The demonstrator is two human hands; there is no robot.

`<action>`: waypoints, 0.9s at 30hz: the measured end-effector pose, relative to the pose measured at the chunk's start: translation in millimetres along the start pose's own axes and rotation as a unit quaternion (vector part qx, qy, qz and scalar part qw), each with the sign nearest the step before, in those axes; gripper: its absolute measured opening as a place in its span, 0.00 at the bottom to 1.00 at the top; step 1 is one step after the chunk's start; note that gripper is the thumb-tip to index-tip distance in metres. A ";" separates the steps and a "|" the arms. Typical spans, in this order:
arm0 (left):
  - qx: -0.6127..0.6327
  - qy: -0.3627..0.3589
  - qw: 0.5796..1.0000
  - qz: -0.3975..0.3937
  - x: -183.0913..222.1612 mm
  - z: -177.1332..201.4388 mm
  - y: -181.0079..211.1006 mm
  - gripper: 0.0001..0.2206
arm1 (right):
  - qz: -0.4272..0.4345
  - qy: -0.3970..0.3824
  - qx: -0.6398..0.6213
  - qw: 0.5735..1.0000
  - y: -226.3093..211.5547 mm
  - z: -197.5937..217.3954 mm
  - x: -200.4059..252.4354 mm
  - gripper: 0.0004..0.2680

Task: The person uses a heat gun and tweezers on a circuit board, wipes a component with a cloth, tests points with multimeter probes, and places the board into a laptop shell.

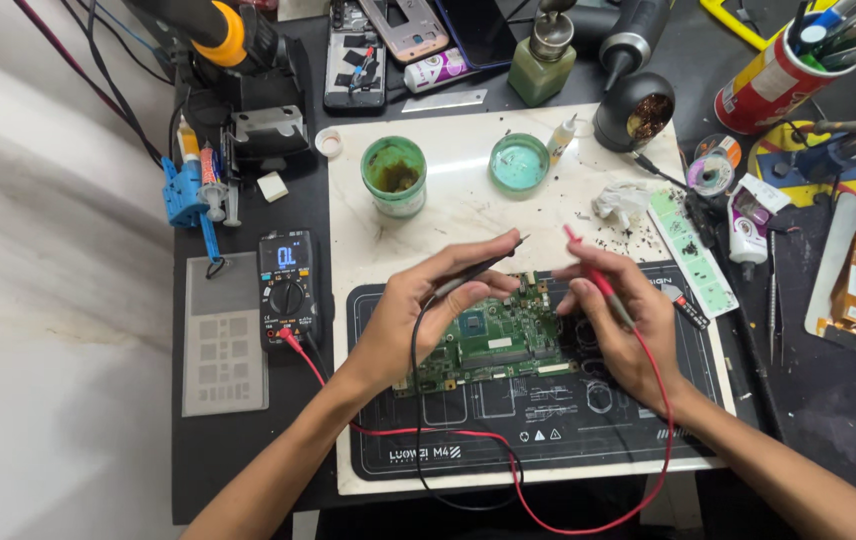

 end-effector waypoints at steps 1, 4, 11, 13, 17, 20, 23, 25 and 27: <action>0.032 0.004 0.999 -0.008 -4.0 0.8 -4.5 0.16 | -0.003 -0.004 -0.002 1.000 4.4 -0.4 -0.4 0.13; 0.049 0.033 0.998 -0.009 -4.2 4.4 -18.1 0.16 | -0.001 -0.014 -0.012 1.000 12.3 1.6 1.1 0.13; 0.059 0.084 0.995 0.006 6.3 16.4 -46.2 0.19 | 0.060 -0.040 -0.010 0.997 -4.1 -2.8 0.7 0.15; 0.069 0.095 0.993 0.018 9.7 19.2 -50.9 0.19 | 0.057 -0.047 -0.006 0.997 -8.3 -6.3 0.5 0.15; 0.081 0.113 0.990 0.029 14.8 24.3 -57.6 0.17 | 0.050 -0.054 0.045 0.996 -12.5 -10.3 2.3 0.14; 0.090 0.119 0.989 0.017 15.8 24.5 -54.7 0.14 | 0.026 -0.058 0.062 0.996 -11.2 -13.3 0.4 0.13; 0.014 0.099 0.995 0.005 16.1 28.8 -44.4 0.11 | 0.019 -0.045 0.067 0.997 -10.6 -13.8 0.2 0.12; 0.003 0.111 0.994 0.001 15.6 31.8 -40.4 0.09 | 0.021 -0.034 0.063 0.997 -9.3 -12.6 1.3 0.12; -0.015 0.130 0.991 0.011 17.4 34.5 -40.8 0.09 | 0.021 -0.025 0.050 0.998 -5.8 -9.4 1.1 0.12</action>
Point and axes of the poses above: each hand's wrist, its own x-axis away from the middle knuckle, its own z-axis out of the back of the hand, y = z × x, the point moved 8 cm from there along -x, towards the middle knuckle, and after that the axes turned 12 degrees about -z, right-handed, at the moved point
